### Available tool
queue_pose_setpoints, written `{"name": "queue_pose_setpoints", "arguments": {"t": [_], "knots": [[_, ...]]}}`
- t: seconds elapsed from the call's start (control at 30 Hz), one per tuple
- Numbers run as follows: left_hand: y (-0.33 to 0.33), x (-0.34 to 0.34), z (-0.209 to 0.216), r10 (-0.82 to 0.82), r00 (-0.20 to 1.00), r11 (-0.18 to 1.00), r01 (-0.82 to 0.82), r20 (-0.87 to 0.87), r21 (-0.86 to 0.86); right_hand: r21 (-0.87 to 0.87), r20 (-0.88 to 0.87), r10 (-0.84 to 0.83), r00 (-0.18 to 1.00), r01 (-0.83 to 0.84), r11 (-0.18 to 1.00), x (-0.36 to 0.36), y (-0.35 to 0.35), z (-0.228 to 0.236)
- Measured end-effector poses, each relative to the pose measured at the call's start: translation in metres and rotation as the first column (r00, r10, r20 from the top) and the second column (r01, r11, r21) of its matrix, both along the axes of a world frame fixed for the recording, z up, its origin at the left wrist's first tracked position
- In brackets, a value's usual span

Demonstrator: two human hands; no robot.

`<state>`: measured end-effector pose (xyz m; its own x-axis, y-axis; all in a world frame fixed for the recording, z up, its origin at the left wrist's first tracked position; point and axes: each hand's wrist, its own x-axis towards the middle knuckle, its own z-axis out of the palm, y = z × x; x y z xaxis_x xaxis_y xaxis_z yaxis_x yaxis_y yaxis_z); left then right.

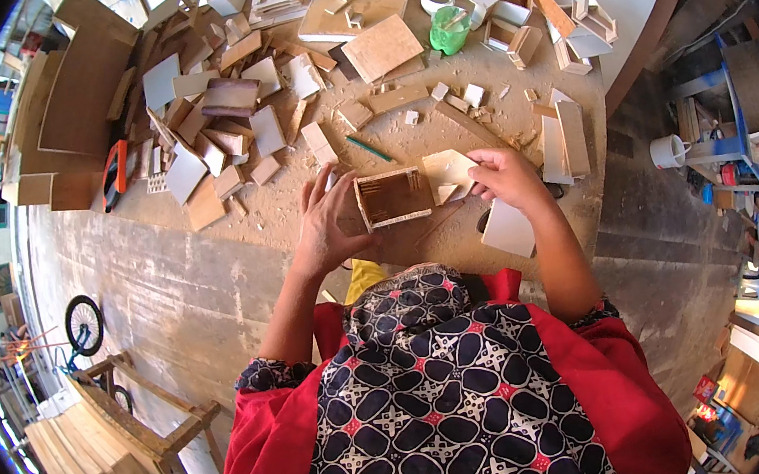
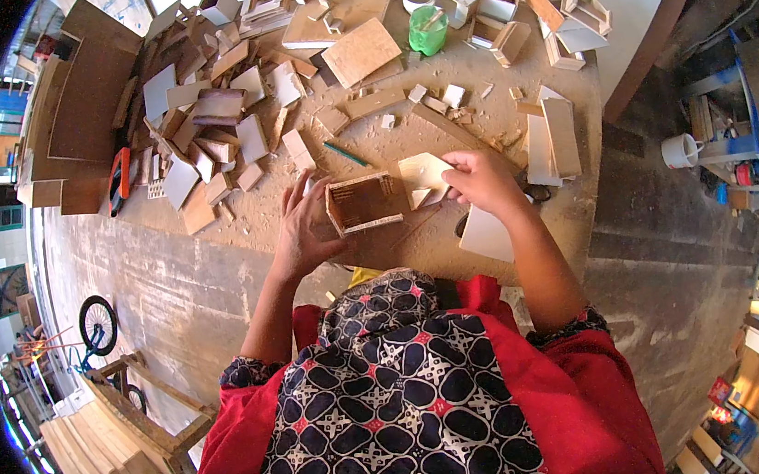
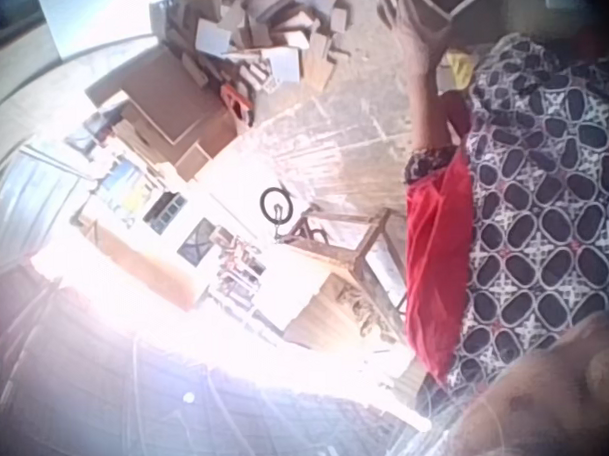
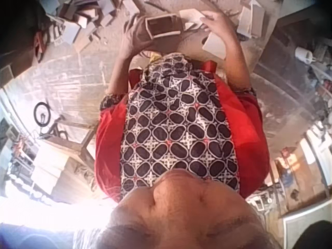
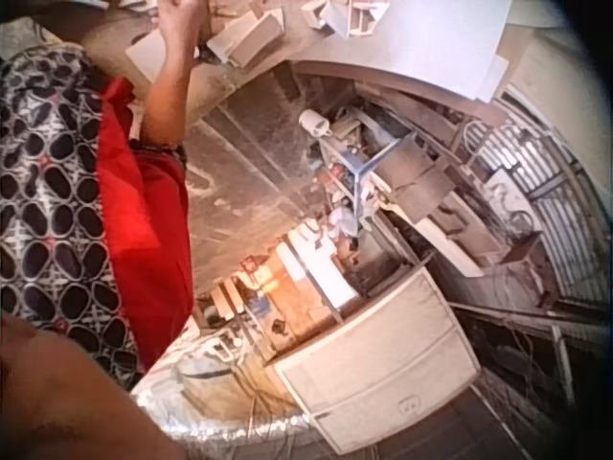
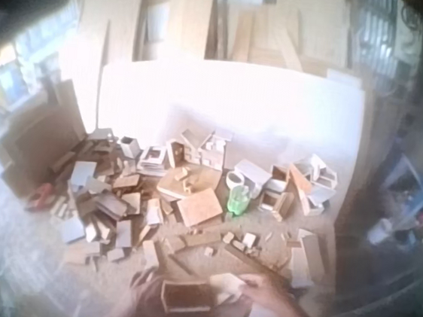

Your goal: The person assembles a small wooden model by picking up pieces, aligning them, and joining them together.

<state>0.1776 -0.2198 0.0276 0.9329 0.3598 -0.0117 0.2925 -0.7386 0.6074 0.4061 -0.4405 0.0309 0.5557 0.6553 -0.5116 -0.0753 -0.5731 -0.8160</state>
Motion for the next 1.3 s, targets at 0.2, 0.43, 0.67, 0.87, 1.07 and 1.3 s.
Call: {"name": "queue_pose_setpoints", "arguments": {"t": [0.2, 0.43, 0.67, 0.87, 1.07, 1.3], "knots": [[0.000, 0.000, -0.003, -0.011, 1.000, 0.999, 0.010, 0.016, 0.037, -0.028, 0.756, 0.091, 0.648, -0.107, 0.994, -0.009, 0.009, 0.019], [0.001, -0.001, -0.002, -0.005, 0.999, 1.000, 0.005, 0.041, 0.014, 0.014, 0.729, 0.347, 0.590, -0.519, 0.855, -0.024, 0.047, 0.023], [-0.001, 0.000, -0.003, 0.000, 0.998, 1.000, -0.001, 0.067, 0.014, -0.044, 0.798, 0.393, 0.457, -0.606, 0.795, -0.029, 0.061, 0.016], [-0.001, 0.000, -0.004, 0.004, 0.998, 0.999, -0.006, 0.068, 0.035, -0.065, 0.830, 0.388, 0.400, -0.621, 0.781, -0.029, 0.061, 0.005], [0.000, 0.000, -0.006, 0.002, 0.998, 0.999, -0.004, 0.062, 0.033, -0.061, 0.844, 0.361, 0.396, -0.598, 0.799, -0.031, 0.061, 0.002], [0.001, -0.001, -0.009, 0.001, 0.999, 0.999, -0.002, 0.040, 0.038, -0.067, 0.855, 0.348, 0.386, -0.582, 0.811, -0.032, 0.060, 0.004]]}}
